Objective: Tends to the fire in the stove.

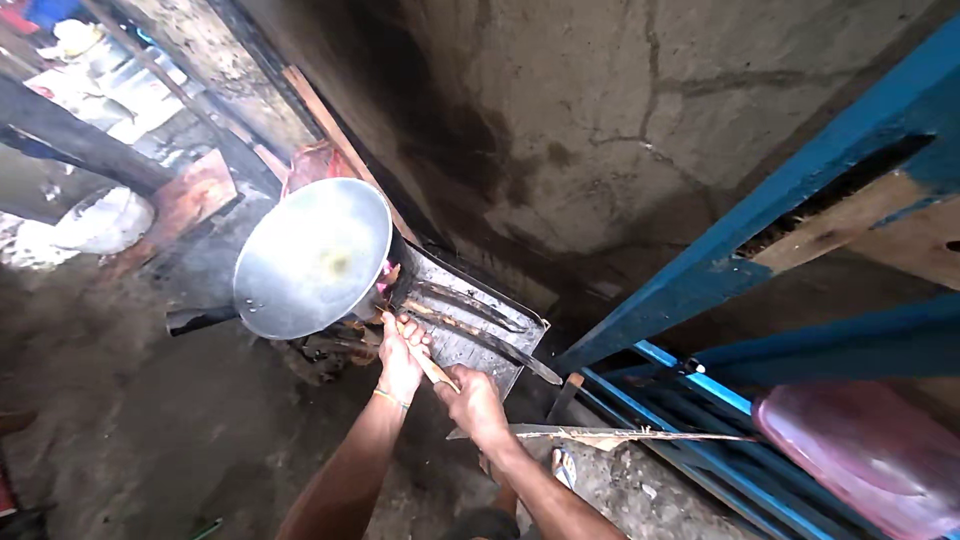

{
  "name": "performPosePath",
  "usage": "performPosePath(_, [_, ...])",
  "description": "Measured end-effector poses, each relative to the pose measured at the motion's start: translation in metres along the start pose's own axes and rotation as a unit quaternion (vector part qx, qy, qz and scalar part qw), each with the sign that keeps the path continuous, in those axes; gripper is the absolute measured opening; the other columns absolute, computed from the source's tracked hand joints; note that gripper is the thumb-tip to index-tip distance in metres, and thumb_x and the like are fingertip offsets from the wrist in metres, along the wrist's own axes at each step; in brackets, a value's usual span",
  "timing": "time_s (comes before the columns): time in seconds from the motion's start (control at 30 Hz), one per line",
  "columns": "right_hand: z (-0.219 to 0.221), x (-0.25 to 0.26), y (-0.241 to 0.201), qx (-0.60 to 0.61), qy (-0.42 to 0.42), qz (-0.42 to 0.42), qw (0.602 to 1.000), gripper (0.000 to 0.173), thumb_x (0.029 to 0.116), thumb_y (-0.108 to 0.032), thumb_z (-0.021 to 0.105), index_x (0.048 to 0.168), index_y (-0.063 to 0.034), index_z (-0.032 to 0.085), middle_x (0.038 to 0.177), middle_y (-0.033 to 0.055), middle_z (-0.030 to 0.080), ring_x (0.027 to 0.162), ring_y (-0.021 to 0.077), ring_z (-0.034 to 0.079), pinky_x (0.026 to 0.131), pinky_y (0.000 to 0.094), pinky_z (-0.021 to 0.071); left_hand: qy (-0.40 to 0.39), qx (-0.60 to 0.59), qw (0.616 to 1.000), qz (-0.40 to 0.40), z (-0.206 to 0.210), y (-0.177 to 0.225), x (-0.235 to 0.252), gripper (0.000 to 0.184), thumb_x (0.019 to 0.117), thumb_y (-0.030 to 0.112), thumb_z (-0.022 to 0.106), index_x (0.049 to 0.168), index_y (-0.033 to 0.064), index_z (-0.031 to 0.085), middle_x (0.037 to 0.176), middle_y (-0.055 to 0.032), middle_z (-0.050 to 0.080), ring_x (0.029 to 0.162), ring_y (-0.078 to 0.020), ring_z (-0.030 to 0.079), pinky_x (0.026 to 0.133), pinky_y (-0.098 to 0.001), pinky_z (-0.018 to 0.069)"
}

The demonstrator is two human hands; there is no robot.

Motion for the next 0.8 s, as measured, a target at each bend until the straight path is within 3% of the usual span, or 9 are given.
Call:
performPosePath(0.07, [-0.005, 0.004, -0.005, -0.043, 0.024, -0.009, 0.999, 0.03, 0.1005, -0.035, 0.06, 0.12, -0.0165, 0.074, 0.104, 0.0071, 0.076, 0.1, 0.0239, 0.072, 0.091, 0.0505, 0.0562, 0.009, 0.016, 1.0, -0.004, 0.0, 0.001, 0.003, 0.053, 0.1102, 0.055, 0.021, 0.096, 0.0156, 0.054, 0.058, 0.0045, 0.051, 0.048, -0.0093, 0.055, 0.049, -0.0259, 0.0543])
performPosePath(0.1, [-0.009, 0.007, -0.007, -0.05, 0.036, -0.016, 0.998, 0.03, 0.101, -0.034, 0.058, 0.118, -0.0163, 0.075, 0.102, 0.0065, 0.076, 0.099, 0.0233, 0.072, 0.091, 0.0499, 0.0564, 0.006, 0.034, 0.999, -0.009, 0.001, 0.002, 0.003, 0.055, 0.11, 0.055, 0.021, 0.106, 0.0124, 0.056, 0.068, 0.0002, 0.06, 0.058, -0.0124, 0.063, 0.058, -0.0292, 0.0588])
performPosePath(0.17, [-0.017, 0.014, -0.014, -0.062, 0.067, -0.033, 0.995, 0.029, 0.1013, -0.032, 0.057, 0.114, -0.015, 0.077, 0.098, 0.0061, 0.077, 0.094, 0.0226, 0.073, 0.088, 0.0488, 0.0574, -0.018, 0.063, 0.997, -0.039, 0.003, 0.003, 0.002, 0.073, 0.1076, 0.062, 0.017, 0.136, 0.0028, 0.049, 0.11, -0.0142, 0.071, 0.097, -0.024, 0.072, 0.084, -0.041, 0.0612])
performPosePath(0.23, [-0.026, 0.023, -0.024, -0.077, 0.081, -0.04, 0.993, 0.029, 0.1009, -0.03, 0.056, 0.113, -0.0141, 0.077, 0.101, 0.0078, 0.077, 0.098, 0.0247, 0.073, 0.089, 0.0504, 0.0566, -0.026, 0.097, 0.992, -0.072, -0.007, 0.002, -0.002, 0.09, 0.1019, 0.072, 0.01, 0.149, 0.0006, 0.037, 0.136, -0.0199, 0.061, 0.121, -0.03, 0.064, 0.097, -0.0476, 0.0555])
performPosePath(0.3, [-0.032, 0.035, -0.034, -0.095, 0.085, -0.045, 0.991, 0.029, 0.1005, -0.029, 0.056, 0.114, -0.0134, 0.077, 0.106, 0.0094, 0.076, 0.104, 0.0268, 0.072, 0.092, 0.0518, 0.0555, -0.019, 0.129, 0.988, -0.084, -0.031, 0.004, -0.01, 0.09, 0.102, 0.072, 0.011, 0.153, 0.0018, 0.034, 0.146, -0.0203, 0.054, 0.128, -0.0317, 0.059, 0.101, -0.0508, 0.0525])
performPosePath(0.4, [-0.034, 0.051, -0.044, -0.115, 0.068, -0.048, 0.99, 0.029, 0.0993, -0.03, 0.057, 0.112, -0.0126, 0.076, 0.107, 0.0098, 0.075, 0.104, 0.0266, 0.071, 0.091, 0.0515, 0.0554, -0.006, 0.158, 0.983, -0.091, -0.079, 0.009, -0.032, 0.082, 0.1047, 0.067, 0.013, 0.153, 0.0047, 0.035, 0.143, -0.0177, 0.058, 0.125, -0.0305, 0.062, 0.098, -0.0512, 0.0535])
performPosePath(0.5, [-0.031, 0.06, -0.052, -0.094, 0.04, -0.059, 0.993, 0.029, 0.0989, -0.03, 0.059, 0.114, -0.0131, 0.077, 0.104, 0.0071, 0.077, 0.097, 0.0223, 0.073, 0.09, 0.0481, 0.0577, 0.055, 0.198, 0.973, -0.102, -0.133, 0.014, -0.06, 0.075, 0.1069, 0.061, 0.015, 0.153, 0.0065, 0.036, 0.143, -0.018, 0.057, 0.122, -0.0295, 0.063, 0.095, -0.0493, 0.0538])
performPosePath(0.63, [-0.023, 0.076, -0.058, -0.071, 0.01, -0.056, 0.996, 0.026, 0.0981, -0.027, 0.06, 0.11, -0.0109, 0.076, 0.094, 0.0044, 0.077, 0.082, 0.0166, 0.074, 0.081, 0.0414, 0.0614, 0.125, 0.206, 0.964, -0.115, -0.192, 0.019, -0.096, 0.065, 0.1095, 0.056, 0.019, 0.142, 0.0071, 0.047, 0.122, -0.0133, 0.068, 0.098, -0.0243, 0.071, 0.08, -0.0432, 0.0586])
performPosePath(0.8, [-0.024, 0.1, -0.07, -0.106, 0.004, -0.026, 0.994, 0.023, 0.0954, -0.027, 0.062, 0.102, -0.0102, 0.075, 0.088, 0.0042, 0.075, 0.075, 0.0156, 0.072, 0.074, 0.0394, 0.0596, 0.181, 0.207, 0.952, -0.134, -0.235, 0.019, -0.117, 0.06, 0.1096, 0.054, 0.023, 0.141, 0.0099, 0.049, 0.119, -0.011, 0.069, 0.092, -0.0214, 0.071, 0.074, -0.039, 0.0594])
Point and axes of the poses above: each hand's wrist, its own x-axis towards the middle knuckle, its own z-axis out of the palm, y = z × x, the point moved 8 cm from there along x, towards the middle knuckle
